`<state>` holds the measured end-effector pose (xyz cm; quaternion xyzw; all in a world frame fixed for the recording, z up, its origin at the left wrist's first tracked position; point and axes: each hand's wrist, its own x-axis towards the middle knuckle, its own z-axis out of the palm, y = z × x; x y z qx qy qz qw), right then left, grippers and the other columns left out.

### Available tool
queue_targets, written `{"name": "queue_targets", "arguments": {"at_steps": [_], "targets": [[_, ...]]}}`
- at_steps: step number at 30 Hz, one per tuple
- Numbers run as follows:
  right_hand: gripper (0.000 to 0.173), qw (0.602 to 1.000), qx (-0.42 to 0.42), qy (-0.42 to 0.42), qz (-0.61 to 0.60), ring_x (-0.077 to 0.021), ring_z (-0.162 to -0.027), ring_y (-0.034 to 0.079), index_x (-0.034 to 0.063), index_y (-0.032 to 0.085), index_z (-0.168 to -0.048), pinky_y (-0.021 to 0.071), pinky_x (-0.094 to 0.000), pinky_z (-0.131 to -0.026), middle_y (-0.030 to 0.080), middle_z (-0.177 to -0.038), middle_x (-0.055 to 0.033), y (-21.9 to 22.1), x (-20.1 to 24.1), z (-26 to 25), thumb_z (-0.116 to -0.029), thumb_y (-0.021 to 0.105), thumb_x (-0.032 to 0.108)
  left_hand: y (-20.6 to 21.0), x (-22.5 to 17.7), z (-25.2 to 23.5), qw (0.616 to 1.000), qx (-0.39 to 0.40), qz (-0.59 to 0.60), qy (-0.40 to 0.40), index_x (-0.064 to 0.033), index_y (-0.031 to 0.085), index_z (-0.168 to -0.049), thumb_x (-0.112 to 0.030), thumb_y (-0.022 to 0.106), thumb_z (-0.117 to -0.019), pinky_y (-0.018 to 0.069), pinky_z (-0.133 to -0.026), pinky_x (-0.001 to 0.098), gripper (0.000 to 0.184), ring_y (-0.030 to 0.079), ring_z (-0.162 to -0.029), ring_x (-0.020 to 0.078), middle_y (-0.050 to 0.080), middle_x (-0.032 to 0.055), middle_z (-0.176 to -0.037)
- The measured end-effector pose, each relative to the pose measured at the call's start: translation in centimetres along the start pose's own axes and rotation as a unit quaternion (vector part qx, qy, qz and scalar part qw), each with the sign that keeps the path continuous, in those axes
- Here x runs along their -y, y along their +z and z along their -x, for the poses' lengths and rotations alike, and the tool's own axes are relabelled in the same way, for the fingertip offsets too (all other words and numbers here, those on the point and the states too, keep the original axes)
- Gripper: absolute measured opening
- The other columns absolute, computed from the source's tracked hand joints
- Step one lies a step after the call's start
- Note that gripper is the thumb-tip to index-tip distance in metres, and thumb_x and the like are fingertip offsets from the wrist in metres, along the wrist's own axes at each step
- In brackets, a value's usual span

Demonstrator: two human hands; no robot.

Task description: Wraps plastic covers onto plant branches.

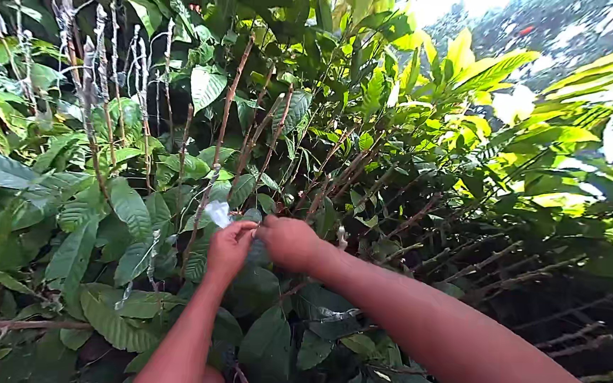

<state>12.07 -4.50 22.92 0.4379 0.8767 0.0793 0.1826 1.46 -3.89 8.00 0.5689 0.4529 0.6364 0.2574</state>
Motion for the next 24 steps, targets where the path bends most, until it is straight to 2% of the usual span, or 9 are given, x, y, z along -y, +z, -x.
{"name": "queue_targets", "arguments": {"at_steps": [2, 5, 8, 11, 14, 16, 21, 23, 24], "targets": [[0.027, 0.999, -0.031, -0.027, 0.023, -0.043, -0.114, 0.063, 0.0029, 0.067, -0.125, 0.0548, -0.0595, -0.085, 0.059, -0.133, -0.0225, -1.1, 1.2, 0.0, -0.104, 0.05, 0.006, 0.0, 0.0, 0.1, 1.0, -0.001, 0.013, 0.003, -0.0022, 0.074, -0.106, -0.013, 0.06, -0.0988, 0.058, -0.076, 0.0342, 0.019, 0.069, -0.078, 0.0108, 0.074, 0.0069, -0.092], [0.021, 0.997, -0.068, 0.019, 0.014, -0.0422, -0.106, 0.065, 0.0107, 0.072, -0.118, 0.0558, -0.0624, -0.08, 0.061, -0.128, -0.0192, -0.3, -2.3, -2.2, -0.1044, 0.057, 0.018, 0.2, -0.1, 0.3, 0.998, 0.031, 0.046, -0.017, -0.0018, 0.071, -0.114, -0.014, 0.061, -0.101, 0.0604, -0.071, 0.0286, 0.021, 0.07, -0.076, 0.0091, 0.073, 0.0067, -0.099], [0.03, 1.0, 0.021, -0.005, 0.002, -0.0469, -0.112, 0.065, 0.0018, 0.061, -0.13, 0.0513, -0.0662, -0.087, 0.065, -0.124, -0.0259, -0.2, 0.5, -0.4, -0.1068, 0.043, 0.009, -0.7, 0.0, -0.2, 0.996, -0.015, 0.075, -0.047, -0.0021, 0.071, -0.112, -0.013, 0.063, -0.0991, 0.0586, -0.068, 0.0254, 0.019, 0.067, -0.072, 0.0059, 0.072, 0.0042, -0.095], [0.022, 0.997, -0.036, -0.058, 0.018, -0.0411, -0.104, 0.068, 0.0039, 0.068, -0.118, 0.0546, -0.0622, -0.081, 0.068, -0.116, -0.0197, -1.6, -0.2, -1.5, -0.1055, 0.052, 0.011, -0.2, 0.1, 0.0, 0.991, -0.002, 0.118, -0.058, -0.003, 0.073, -0.105, -0.012, 0.068, -0.0956, 0.0582, -0.066, 0.023, 0.014, 0.067, -0.069, 0.004, 0.073, 0.0007, -0.09], [0.024, 0.993, -0.076, -0.065, -0.055, -0.0363, -0.106, 0.067, 0.0064, 0.073, -0.112, 0.0538, -0.0604, -0.09, 0.069, -0.114, -0.0162, 0.4, -4.0, -4.0, -0.1066, 0.054, 0.019, 0.1, 0.6, -0.2, 0.979, -0.025, 0.189, -0.074, -0.0011, 0.072, -0.103, -0.011, 0.071, -0.0949, 0.0584, -0.061, 0.0246, 0.013, 0.067, -0.066, 0.008, 0.072, 0.0027, -0.089], [0.028, 0.989, -0.073, -0.083, -0.101, -0.0387, -0.109, 0.067, 0.0028, 0.071, -0.116, 0.0527, -0.0611, -0.093, 0.068, -0.12, -0.019, 3.0, -2.5, -2.8, -0.1063, 0.048, 0.015, -0.5, 0.8, -0.5, 0.971, -0.063, 0.213, -0.085, -0.0001, 0.072, -0.101, -0.009, 0.069, -0.0954, 0.0561, -0.059, 0.0236, 0.01, 0.065, -0.064, 0.0081, 0.071, 0.0033, -0.087], [0.022, 0.979, 0.067, -0.191, -0.015, -0.0439, -0.105, 0.067, -0.0032, 0.064, -0.115, 0.0533, -0.0626, -0.084, 0.065, -0.119, -0.0236, 1.8, 3.2, 1.1, -0.1059, 0.047, 0.008, -0.8, 0.5, -0.8, 0.986, -0.055, 0.136, -0.076, -0.0041, 0.073, -0.1, -0.013, 0.07, -0.0951, 0.0546, -0.065, 0.0209, 0.011, 0.064, -0.068, 0.0032, 0.071, -0.0001, -0.087], [0.024, 0.987, 0.021, -0.155, -0.048, -0.0415, -0.112, 0.065, -0.0015, 0.067, -0.118, 0.0517, -0.0621, -0.092, 0.066, -0.12, -0.0228, -1.0, 2.2, -0.5, -0.1057, 0.049, 0.009, -0.4, 1.2, -0.5, 0.994, -0.023, 0.109, -0.023, -0.0054, 0.073, -0.101, -0.013, 0.066, -0.0919, 0.0559, -0.074, 0.0236, 0.014, 0.066, -0.077, 0.0016, 0.072, -0.0023, -0.089], [0.022, 0.988, -0.044, -0.121, -0.088, -0.0379, -0.109, 0.067, 0.0004, 0.07, -0.114, 0.053, -0.0595, -0.092, 0.068, -0.116, -0.0204, -1.3, 0.7, -1.9, -0.1049, 0.052, 0.01, -0.2, 1.6, -0.5, 0.992, -0.01, 0.122, -0.014, -0.0061, 0.072, -0.1, -0.013, 0.068, -0.0908, 0.055, -0.067, 0.0222, 0.012, 0.063, -0.07, 0.001, 0.07, -0.0041, -0.084]]}}
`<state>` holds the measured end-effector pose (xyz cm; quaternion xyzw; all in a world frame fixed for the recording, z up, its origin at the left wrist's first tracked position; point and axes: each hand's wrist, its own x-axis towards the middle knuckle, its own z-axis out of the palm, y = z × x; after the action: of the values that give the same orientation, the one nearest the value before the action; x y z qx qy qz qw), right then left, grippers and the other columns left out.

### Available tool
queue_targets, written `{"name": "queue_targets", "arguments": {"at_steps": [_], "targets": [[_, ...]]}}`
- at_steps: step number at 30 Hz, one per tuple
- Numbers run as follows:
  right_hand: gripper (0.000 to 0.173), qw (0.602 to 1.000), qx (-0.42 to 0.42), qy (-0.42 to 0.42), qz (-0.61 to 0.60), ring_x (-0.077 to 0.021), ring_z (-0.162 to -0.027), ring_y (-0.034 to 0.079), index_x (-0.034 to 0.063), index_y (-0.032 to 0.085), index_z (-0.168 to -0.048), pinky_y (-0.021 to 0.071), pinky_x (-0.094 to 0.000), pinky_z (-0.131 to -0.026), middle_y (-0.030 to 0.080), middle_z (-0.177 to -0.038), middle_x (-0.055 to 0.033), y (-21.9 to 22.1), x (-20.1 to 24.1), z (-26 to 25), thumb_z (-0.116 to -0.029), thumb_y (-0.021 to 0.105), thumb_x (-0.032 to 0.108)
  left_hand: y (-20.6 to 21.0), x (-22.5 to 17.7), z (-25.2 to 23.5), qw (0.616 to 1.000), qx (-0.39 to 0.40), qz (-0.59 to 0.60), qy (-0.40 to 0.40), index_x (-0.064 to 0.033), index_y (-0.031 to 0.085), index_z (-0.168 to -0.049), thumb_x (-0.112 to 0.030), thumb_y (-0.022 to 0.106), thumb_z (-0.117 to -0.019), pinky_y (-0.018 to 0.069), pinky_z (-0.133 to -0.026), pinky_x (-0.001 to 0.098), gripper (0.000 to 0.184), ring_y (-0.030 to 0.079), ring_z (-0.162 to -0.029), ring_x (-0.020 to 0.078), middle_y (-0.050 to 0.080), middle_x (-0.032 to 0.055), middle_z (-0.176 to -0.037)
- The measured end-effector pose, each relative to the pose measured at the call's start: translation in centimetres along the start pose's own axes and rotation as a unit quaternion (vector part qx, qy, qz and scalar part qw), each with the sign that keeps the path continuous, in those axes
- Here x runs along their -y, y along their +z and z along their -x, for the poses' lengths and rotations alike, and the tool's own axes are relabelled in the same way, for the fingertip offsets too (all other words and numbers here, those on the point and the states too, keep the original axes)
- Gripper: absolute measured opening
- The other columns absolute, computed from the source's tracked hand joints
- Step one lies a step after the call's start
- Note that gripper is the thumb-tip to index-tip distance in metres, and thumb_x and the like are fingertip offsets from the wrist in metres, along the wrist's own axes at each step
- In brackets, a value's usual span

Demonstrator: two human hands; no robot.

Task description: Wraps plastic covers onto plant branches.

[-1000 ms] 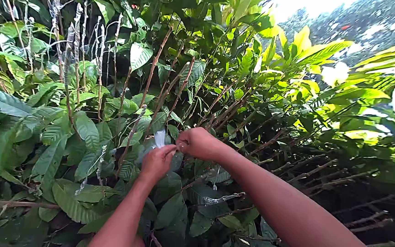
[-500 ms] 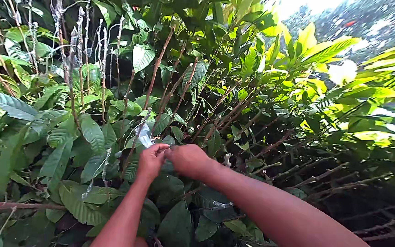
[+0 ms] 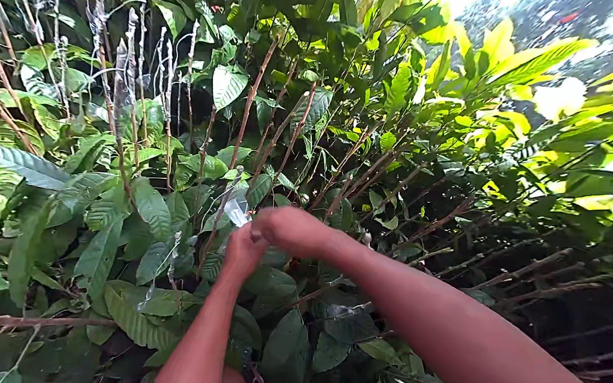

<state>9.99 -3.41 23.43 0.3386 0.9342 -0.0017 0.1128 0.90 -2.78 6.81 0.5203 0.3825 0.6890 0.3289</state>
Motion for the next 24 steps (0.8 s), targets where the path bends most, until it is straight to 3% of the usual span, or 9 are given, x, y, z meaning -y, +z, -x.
{"name": "queue_targets", "arguments": {"at_steps": [2, 4, 6, 9, 14, 16, 18, 20, 24], "targets": [[0.02, 0.986, -0.101, 0.095, -0.098, -0.0282, -0.093, 0.067, 0.0038, 0.075, -0.106, 0.0555, -0.0508, -0.083, 0.068, -0.101, -0.014, 0.2, -3.6, -1.4, -0.104, 0.06, 0.018, 0.1, 0.2, 0.0, 0.999, 0.011, 0.054, -0.003, -0.003, 0.068, -0.11, -0.01, 0.071, -0.0896, 0.0508, -0.058, 0.0195, 0.022, 0.058, -0.062, 0.0017, 0.067, -0.0043, -0.082], [0.02, 0.94, -0.06, 0.18, -0.284, -0.0096, -0.067, 0.055, 0.004, 0.071, -0.101, 0.0475, -0.0282, -0.062, 0.061, -0.081, -0.0029, 1.2, -5.1, -1.4, -0.1033, 0.063, 0.023, -0.2, 0.1, 0.0, 0.994, -0.005, 0.106, -0.008, 0.0006, 0.059, -0.127, -0.005, 0.072, -0.0897, 0.0516, -0.055, 0.0206, 0.04, 0.06, -0.06, 0.0045, 0.069, -0.0016, -0.083], [0.017, 0.888, 0.001, 0.19, -0.42, -0.004, -0.066, 0.057, 0.0034, 0.066, -0.105, 0.0484, -0.02, -0.061, 0.061, -0.081, 0.0004, 1.8, -5.0, -0.9, -0.1045, 0.061, 0.02, -0.5, 0.3, 0.1, 0.992, -0.033, 0.123, 0.006, 0.002, 0.067, -0.119, -0.005, 0.071, -0.0915, 0.0543, -0.057, 0.0203, 0.028, 0.063, -0.063, 0.0041, 0.073, 0.0003, -0.09], [0.022, 0.924, -0.004, 0.157, -0.349, -0.0112, -0.084, 0.06, 0.0005, 0.065, -0.116, 0.0507, -0.0314, -0.08, 0.064, -0.097, -0.0067, 2.2, -4.1, -0.6, -0.0991, 0.067, 0.016, -0.2, 0.0, 0.1, 0.991, -0.064, 0.119, 0.012, 0.0011, 0.071, -0.107, -0.004, 0.068, -0.0934, 0.0541, -0.056, 0.0189, 0.015, 0.063, -0.062, 0.0024, 0.072, 0.0002, -0.089], [0.016, 0.936, -0.138, 0.233, -0.223, -0.0269, -0.091, 0.066, 0.0038, 0.067, -0.112, 0.0537, -0.0498, -0.084, 0.068, -0.101, -0.013, 2.9, -3.0, -1.1, -0.1005, 0.062, 0.014, -0.5, -0.5, -0.1, 0.981, 0.002, 0.177, -0.08, -0.0007, 0.07, -0.105, -0.004, 0.065, -0.0958, 0.0499, -0.056, 0.0177, 0.011, 0.061, -0.064, 0.0034, 0.07, -0.0007, -0.085], [0.019, 0.976, -0.16, 0.131, -0.066, -0.0312, -0.099, 0.069, 0.0031, 0.067, -0.113, 0.0565, -0.0519, -0.087, 0.068, -0.111, -0.0152, 3.8, -3.3, -0.4, -0.1005, 0.063, 0.016, -0.7, -0.3, -0.1, 0.974, 0.009, 0.203, -0.1, -0.0002, 0.07, -0.101, -0.001, 0.064, -0.0962, 0.0501, -0.055, 0.0171, 0.007, 0.061, -0.063, 0.0037, 0.071, 0.0007, -0.085], [0.016, 0.971, -0.224, -0.042, 0.076, -0.0338, -0.091, 0.07, 0.0008, 0.071, -0.103, 0.0576, -0.0506, -0.078, 0.069, -0.098, -0.0171, 5.1, -4.4, 0.1, -0.1003, 0.06, 0.012, -0.8, -0.3, -0.1, 0.974, 0.003, 0.206, -0.092, -0.0002, 0.07, -0.096, 0.001, 0.065, -0.094, 0.0518, -0.055, 0.0184, 0.005, 0.062, -0.062, 0.0049, 0.071, 0.0012, -0.084], [0.017, 0.956, -0.241, -0.106, 0.129, -0.0322, -0.083, 0.07, 0.0017, 0.071, -0.093, 0.0576, -0.0479, -0.072, 0.068, -0.088, -0.0145, 5.0, -4.8, 0.6, -0.1002, 0.056, 0.007, -0.9, -0.3, 0.0, 0.977, 0.0, 0.202, -0.072, -0.0016, 0.07, -0.094, 0.002, 0.068, -0.091, 0.0552, -0.058, 0.0206, 0.006, 0.064, -0.063, 0.0059, 0.071, 0.0002, -0.085], [0.024, 0.99, -0.102, 0.079, 0.052, -0.0357, -0.095, 0.069, 0.0013, 0.07, -0.099, 0.0543, -0.0569, -0.077, 0.069, -0.106, -0.0165, 3.1, -4.1, 1.8, -0.0998, 0.05, 0.014, -1.4, -0.7, -0.3, 0.981, -0.062, 0.173, -0.055, 0.0025, 0.065, -0.104, 0.005, 0.068, -0.0902, 0.0614, -0.062, 0.0262, 0.014, 0.068, -0.065, 0.0109, 0.069, 0.0041, -0.089]]}}
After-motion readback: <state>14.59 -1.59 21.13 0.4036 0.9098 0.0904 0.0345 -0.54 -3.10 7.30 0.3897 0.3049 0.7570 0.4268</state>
